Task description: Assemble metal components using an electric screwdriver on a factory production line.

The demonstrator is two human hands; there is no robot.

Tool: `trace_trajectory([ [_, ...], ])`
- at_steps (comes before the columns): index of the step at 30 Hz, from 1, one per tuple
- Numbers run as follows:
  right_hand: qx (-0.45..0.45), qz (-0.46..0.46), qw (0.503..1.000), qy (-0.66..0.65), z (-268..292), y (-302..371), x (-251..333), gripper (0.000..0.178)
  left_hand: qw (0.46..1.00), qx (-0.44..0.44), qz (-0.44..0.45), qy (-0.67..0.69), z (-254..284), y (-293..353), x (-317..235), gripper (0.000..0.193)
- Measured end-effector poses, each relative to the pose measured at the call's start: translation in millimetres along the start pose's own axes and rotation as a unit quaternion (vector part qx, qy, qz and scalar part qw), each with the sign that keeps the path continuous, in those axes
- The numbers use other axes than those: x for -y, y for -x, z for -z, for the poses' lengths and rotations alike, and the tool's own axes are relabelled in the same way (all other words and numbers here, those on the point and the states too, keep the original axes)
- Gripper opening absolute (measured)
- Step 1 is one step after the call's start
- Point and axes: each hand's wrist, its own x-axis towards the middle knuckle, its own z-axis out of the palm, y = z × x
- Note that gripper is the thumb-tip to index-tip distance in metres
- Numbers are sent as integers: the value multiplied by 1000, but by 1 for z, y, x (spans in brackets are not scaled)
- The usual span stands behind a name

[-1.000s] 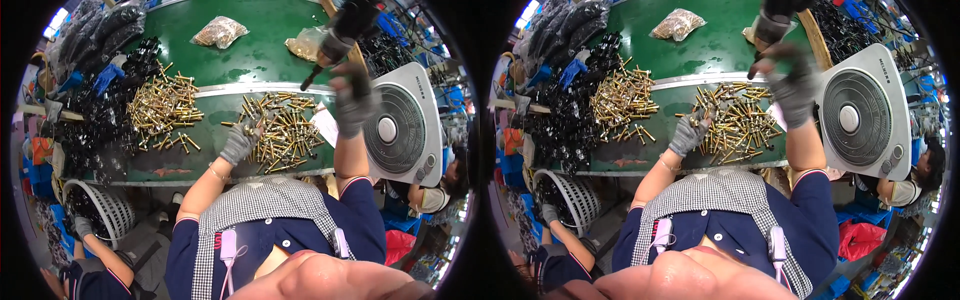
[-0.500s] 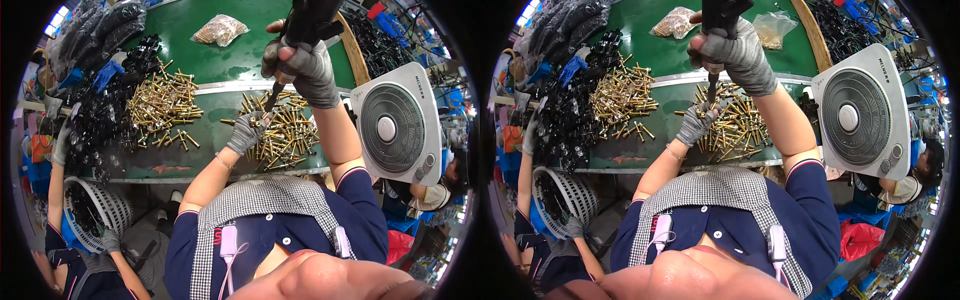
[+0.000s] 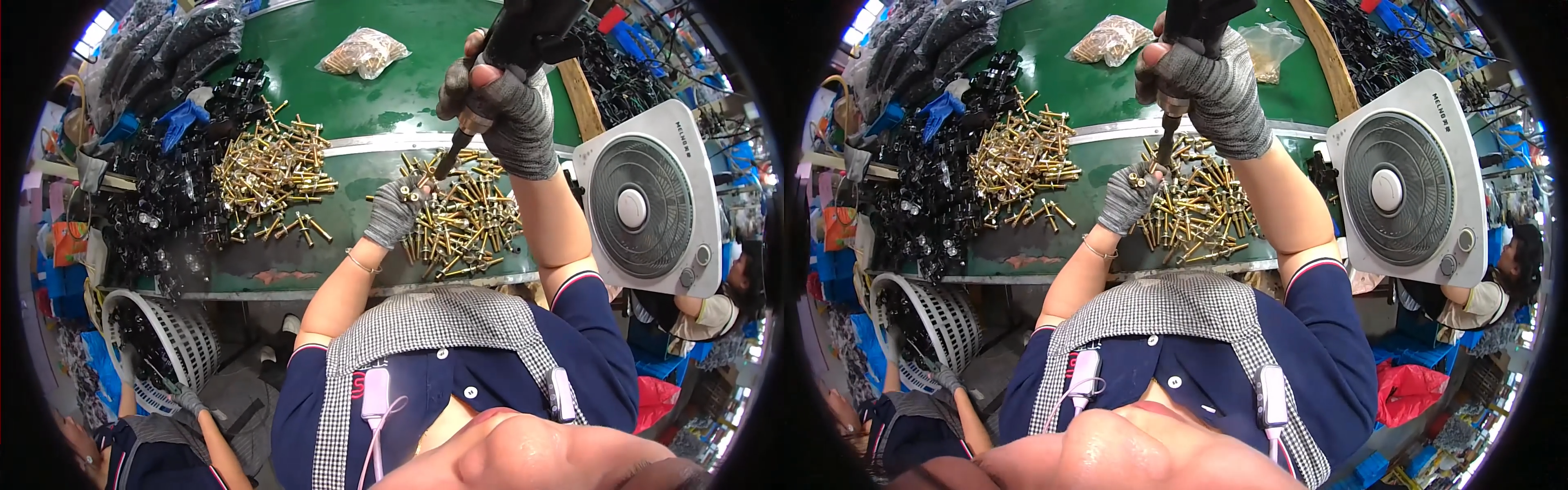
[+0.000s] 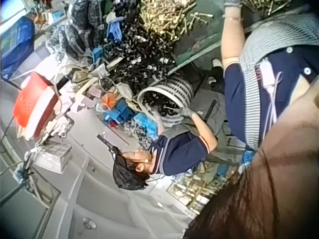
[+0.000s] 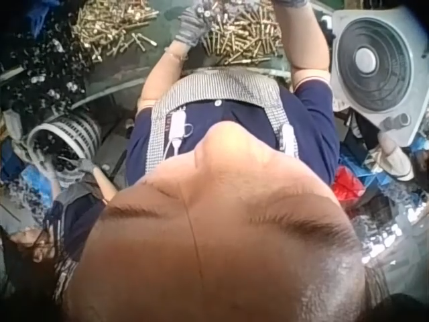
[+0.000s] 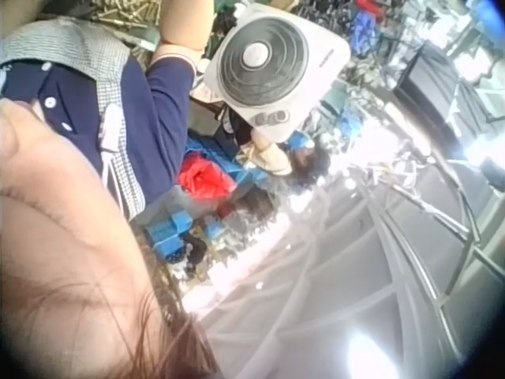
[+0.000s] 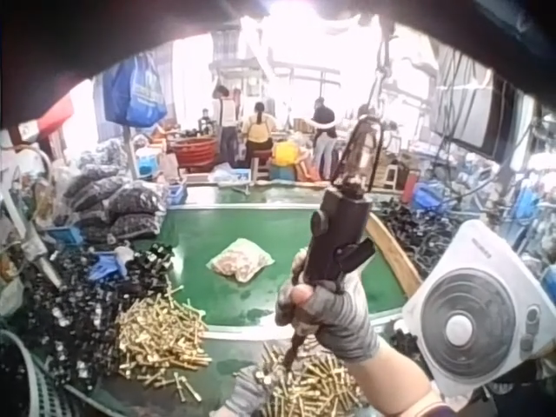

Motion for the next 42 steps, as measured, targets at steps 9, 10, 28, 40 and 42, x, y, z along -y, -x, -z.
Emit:
trace_trajectory([
  [9, -72, 2, 997, -15, -20, 0, 6, 52, 999, 19, 0, 38, -6, 7, -5, 22],
  [10, -71, 3, 997, -19, -20, -1, 5, 52, 999, 14, 3, 29, -6, 7, -6, 21],
  [28, 26, 30, 999, -30, 18, -5, -6, 44, 999, -31, -30, 22, -7, -10, -36, 21],
  [40, 27, 30, 998, -37, 21, -4, -5, 41, 999, -29, 1, 32, -12, -12, -44, 22],
  [42, 17, 41, 999, -24, 20, -4, -5, 41, 998, -21, 8, 55, -14, -12, -41, 21],
])
